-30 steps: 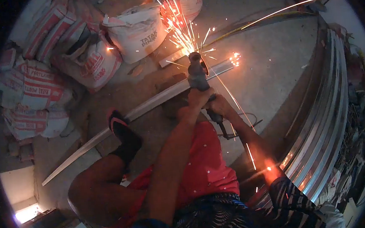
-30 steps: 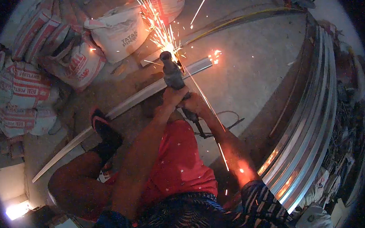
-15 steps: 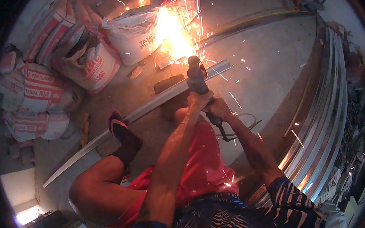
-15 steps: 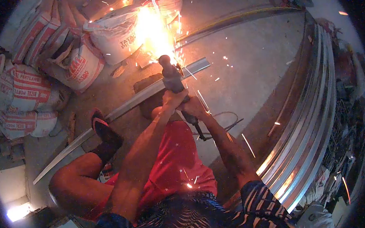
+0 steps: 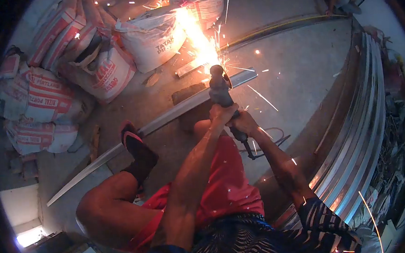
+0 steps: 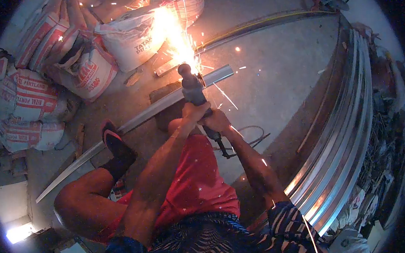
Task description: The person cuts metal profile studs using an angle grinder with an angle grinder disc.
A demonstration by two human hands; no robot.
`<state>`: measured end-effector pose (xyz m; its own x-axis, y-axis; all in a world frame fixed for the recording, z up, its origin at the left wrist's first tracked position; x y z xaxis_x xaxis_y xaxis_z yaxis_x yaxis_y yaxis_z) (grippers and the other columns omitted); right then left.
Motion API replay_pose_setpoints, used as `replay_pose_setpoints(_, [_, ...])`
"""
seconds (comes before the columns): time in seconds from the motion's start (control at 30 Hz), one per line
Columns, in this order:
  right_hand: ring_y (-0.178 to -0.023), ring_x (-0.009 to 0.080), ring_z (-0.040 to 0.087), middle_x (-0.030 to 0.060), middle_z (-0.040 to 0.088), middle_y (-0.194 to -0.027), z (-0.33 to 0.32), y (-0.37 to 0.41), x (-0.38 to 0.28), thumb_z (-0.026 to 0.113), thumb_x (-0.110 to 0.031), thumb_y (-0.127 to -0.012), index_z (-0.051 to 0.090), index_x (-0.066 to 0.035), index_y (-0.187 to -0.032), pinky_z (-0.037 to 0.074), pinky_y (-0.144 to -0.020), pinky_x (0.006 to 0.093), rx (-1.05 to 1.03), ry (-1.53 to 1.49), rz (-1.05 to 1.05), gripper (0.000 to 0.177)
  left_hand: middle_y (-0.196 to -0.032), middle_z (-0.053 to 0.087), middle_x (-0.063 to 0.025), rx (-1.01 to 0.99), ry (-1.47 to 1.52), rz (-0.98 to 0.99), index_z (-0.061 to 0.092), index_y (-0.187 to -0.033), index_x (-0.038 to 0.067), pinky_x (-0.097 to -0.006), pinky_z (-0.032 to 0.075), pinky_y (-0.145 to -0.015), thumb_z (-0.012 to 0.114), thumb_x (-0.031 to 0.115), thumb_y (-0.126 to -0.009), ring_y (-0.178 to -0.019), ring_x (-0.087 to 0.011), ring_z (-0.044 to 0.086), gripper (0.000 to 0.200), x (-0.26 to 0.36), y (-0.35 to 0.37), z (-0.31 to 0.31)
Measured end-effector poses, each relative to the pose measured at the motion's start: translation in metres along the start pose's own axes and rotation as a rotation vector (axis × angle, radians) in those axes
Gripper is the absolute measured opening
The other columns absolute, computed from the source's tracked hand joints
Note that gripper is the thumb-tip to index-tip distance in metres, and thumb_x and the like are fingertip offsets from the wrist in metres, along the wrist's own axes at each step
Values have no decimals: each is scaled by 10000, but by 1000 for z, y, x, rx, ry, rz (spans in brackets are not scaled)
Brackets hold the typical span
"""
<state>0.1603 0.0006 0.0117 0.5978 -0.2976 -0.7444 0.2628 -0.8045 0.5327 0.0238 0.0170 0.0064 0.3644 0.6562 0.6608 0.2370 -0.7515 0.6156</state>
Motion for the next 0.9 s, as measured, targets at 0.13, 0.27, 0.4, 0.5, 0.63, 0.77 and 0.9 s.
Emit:
replay_pose_setpoints(0.13, [-742,195,692,98,717,-825,1,1,1,794,-270,-713,689,-5,-957,536,-668,339,-9,-22,-11,376,-1077,700,-218,30,-5,17,694,-1068,-42,-385,546,-859,779,538,-620,-1008,-311,693,737,-1,1,3])
replay_pose_setpoints(0.27, [-744,183,686,95,716,-824,2,-2,9,792,-271,-722,693,-6,-931,536,-667,339,-28,-24,-57,352,-1048,712,-193,58,-22,15,704,-1045,-8,-372,546,-833,786,527,-638,-980,-285,701,677,-8,-4,8])
replay_pose_setpoints(0.4, [-732,171,684,95,713,-815,-1,9,1,790,-261,-739,689,-2,-925,533,-657,334,-18,-34,0,334,-1042,714,-183,36,30,52,710,-1038,8,-366,544,-835,778,513,-655,-992,-277,697,637,-6,4,8])
replay_pose_setpoints(0.5, [-730,168,681,95,714,-821,1,9,6,788,-242,-746,691,-4,-931,531,-653,334,-37,-82,-34,317,-1061,699,-239,41,73,91,686,-1039,-79,-396,562,-836,792,502,-600,-970,-329,704,736,-9,3,9])
replay_pose_setpoints(0.63, [-715,170,680,85,706,-784,3,11,10,791,-234,-748,693,-1,-914,527,-640,333,3,-72,-8,302,-1031,702,-248,24,102,79,690,-1020,-90,-400,562,-831,787,493,-608,-951,-330,708,721,-8,9,10])
replay_pose_setpoints(0.77, [-700,174,681,85,702,-754,-1,20,-1,790,-226,-748,700,4,-900,526,-627,335,8,-146,-33,290,-1015,708,-238,6,100,68,696,-1010,-90,-400,563,-825,778,498,-618,-948,-319,710,712,-5,15,8])
replay_pose_setpoints(0.9, [-678,180,678,92,700,-755,-3,22,-13,779,-214,-757,689,12,-926,529,-620,346,8,-68,-67,295,-1010,711,-234,8,117,59,700,-1007,-86,-397,571,-805,777,485,-628,-942,-308,714,690,-17,0,17])
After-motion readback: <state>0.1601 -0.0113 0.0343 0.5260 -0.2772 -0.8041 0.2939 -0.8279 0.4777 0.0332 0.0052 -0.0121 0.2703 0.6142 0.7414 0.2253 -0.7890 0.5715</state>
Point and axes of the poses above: each hand's wrist, its own y-axis away from the middle knuckle, its own z-axis out of the palm, x = y × z, the point moved 2 cm from there along -y, towards the middle knuckle
